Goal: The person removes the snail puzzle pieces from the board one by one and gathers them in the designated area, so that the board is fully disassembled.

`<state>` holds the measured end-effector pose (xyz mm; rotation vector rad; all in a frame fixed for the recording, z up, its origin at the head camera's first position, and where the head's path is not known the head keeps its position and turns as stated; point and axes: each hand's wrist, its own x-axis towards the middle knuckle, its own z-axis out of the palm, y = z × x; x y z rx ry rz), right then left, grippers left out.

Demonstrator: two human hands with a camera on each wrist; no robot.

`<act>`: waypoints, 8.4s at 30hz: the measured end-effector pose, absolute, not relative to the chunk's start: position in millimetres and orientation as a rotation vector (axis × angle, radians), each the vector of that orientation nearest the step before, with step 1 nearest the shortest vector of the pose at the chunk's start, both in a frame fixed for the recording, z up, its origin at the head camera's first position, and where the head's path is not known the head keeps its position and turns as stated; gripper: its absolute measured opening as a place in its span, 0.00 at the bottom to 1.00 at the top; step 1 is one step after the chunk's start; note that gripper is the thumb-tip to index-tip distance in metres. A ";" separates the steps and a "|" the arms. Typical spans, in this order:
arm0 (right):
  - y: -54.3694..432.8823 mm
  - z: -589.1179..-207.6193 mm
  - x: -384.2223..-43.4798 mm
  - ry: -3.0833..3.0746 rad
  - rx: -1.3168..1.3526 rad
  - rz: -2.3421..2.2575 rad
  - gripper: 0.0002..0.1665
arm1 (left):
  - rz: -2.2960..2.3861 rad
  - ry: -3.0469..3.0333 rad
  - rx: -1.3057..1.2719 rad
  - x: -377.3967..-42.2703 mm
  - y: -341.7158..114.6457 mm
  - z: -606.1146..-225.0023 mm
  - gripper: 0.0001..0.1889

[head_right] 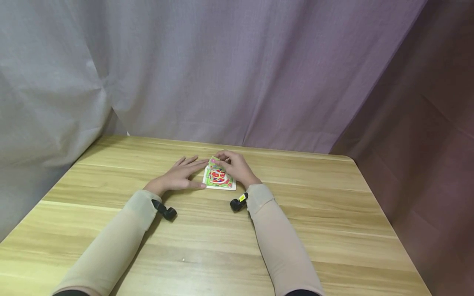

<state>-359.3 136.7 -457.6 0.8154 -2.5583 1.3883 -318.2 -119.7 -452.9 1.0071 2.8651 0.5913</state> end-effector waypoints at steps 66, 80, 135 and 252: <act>235.7 -459.2 -350.0 -2.748 0.652 1.123 0.11 | 0.627 2.859 1.046 -317.6 -120.7 -454.9 0.52; 235.2 -460.3 -350.3 -2.739 0.675 1.059 0.10 | 0.627 2.864 1.050 -317.4 -119.9 -454.8 0.52; 165.9 -444.7 -368.6 -2.770 1.011 0.988 0.18 | 0.632 2.862 1.046 -324.6 -114.5 -451.3 0.52; 243.2 -447.6 -347.8 -2.652 0.659 1.215 0.11 | 0.621 2.857 1.054 -323.1 -117.5 -450.4 0.52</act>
